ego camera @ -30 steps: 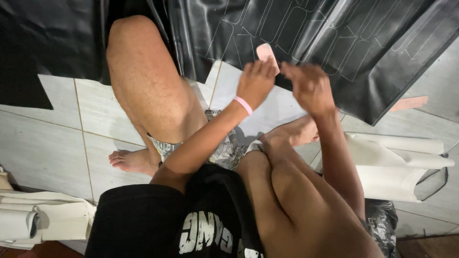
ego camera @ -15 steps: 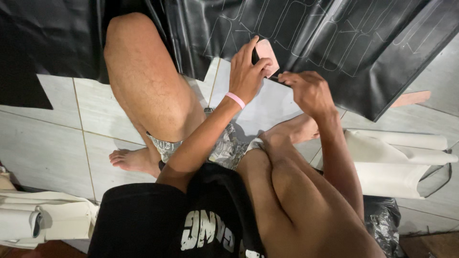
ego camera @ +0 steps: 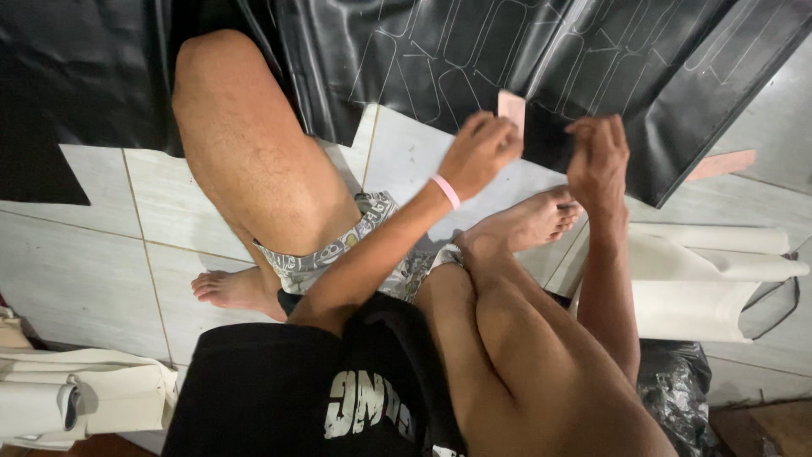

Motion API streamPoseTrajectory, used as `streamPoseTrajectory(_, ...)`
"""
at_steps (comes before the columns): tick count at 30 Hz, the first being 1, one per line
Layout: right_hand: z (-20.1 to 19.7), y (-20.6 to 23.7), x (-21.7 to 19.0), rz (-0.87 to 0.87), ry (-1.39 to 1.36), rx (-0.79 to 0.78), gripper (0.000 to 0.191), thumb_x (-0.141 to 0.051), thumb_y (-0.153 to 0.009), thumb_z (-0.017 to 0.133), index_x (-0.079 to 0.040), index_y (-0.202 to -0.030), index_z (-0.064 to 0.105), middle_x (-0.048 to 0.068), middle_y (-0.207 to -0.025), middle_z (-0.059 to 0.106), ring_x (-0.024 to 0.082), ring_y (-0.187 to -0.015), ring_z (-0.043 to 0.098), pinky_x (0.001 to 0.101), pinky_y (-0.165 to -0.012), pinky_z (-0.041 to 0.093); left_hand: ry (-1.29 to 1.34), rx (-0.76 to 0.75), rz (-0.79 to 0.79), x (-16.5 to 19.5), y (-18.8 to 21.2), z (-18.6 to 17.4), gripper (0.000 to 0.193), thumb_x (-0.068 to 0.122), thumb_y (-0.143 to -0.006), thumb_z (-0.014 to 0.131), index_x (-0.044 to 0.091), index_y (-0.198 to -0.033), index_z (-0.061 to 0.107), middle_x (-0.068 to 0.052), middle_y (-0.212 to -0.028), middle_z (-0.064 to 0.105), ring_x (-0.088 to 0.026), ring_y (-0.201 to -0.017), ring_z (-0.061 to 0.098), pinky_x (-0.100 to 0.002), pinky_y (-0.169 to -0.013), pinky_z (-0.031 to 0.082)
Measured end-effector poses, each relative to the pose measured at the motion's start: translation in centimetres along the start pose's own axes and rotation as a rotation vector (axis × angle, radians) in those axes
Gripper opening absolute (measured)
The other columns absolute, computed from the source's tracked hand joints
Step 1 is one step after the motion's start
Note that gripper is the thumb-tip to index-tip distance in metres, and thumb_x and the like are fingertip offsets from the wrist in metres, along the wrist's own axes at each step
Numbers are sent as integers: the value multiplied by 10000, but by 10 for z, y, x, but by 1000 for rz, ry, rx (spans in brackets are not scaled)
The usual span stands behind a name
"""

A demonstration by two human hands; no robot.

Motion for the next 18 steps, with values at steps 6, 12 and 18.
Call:
streamPoseTrajectory(6,19,2,-10,-32,134,-200,549,-326,-871,867,-114,-1347,693,144,-1214,558,333,-1140,536,500,-992,429,249,168,-23,3,16,-11,267,301,-907,807,106,-1041,682,-91,-1308,594,-312,-1271,561,-487,-1107,427)
streamPoseTrajectory(12,30,-8,-5,21,197,-250,669,-446,-802,909,-232,-1403,711,104,-1205,507,291,-1131,492,474,-965,392,-49,75,-85,-15,39,-25,375,296,-980,710,173,-1334,696,-134,-1449,538,-322,-1411,455,-518,-1201,338)
streamPoseTrajectory(18,26,-11,9,-3,200,-309,631,-441,-817,895,-282,-1402,720,70,-1207,520,281,-1085,483,456,-962,399,-100,33,-142,-10,40,-16,388,258,-1000,665,205,-1384,644,-131,-1459,505,-327,-1422,444,-538,-1213,311)
Point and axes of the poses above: each hand's wrist, its own y-axis away from the middle knuckle, its own z-axis out of the palm, x = y × z, the point moved 4 cm from there along -y, towards the middle knuckle
